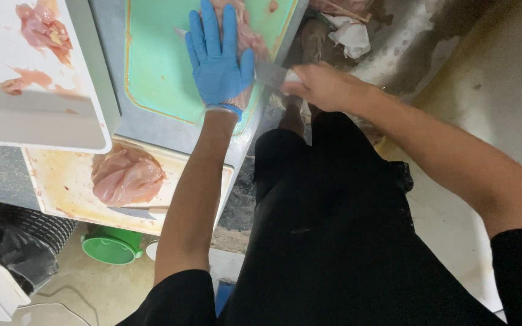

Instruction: Trimming and slicing raw chicken fillets on a cutting board in a food processing environment.

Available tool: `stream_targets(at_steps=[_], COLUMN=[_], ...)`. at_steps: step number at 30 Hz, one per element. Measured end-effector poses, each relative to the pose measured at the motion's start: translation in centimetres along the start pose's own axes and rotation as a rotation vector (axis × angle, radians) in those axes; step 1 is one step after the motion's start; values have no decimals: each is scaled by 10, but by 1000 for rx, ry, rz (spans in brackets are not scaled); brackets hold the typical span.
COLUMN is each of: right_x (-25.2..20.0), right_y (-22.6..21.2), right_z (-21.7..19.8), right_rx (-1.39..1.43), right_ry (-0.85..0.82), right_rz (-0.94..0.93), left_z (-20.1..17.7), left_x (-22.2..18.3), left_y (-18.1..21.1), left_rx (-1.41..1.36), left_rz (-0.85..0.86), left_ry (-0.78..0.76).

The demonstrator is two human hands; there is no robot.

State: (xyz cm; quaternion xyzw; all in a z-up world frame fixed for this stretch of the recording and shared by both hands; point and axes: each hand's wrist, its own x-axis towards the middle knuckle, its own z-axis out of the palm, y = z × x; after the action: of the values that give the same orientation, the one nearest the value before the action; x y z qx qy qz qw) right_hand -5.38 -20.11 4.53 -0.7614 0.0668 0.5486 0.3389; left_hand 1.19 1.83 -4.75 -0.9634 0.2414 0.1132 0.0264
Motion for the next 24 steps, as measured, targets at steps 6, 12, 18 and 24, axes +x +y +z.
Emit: stream_targets(at_steps=[6,12,18,24], right_x=[2,9,5,-16], right_y=[-20,19,57,88], right_z=[7,41,85,126], right_rx=[73,37,118,154], right_ry=[39,59,130,81], right_rz=[4,-65,-200,-316], left_z=[8,-4,23,34], left_x=[-2,-1,-2,-4], left_y=[-3,1,-5,-11], left_rx=[21,-62,-38,-212], left_rz=[61,79,75,116], left_ry=[32,54,52,227])
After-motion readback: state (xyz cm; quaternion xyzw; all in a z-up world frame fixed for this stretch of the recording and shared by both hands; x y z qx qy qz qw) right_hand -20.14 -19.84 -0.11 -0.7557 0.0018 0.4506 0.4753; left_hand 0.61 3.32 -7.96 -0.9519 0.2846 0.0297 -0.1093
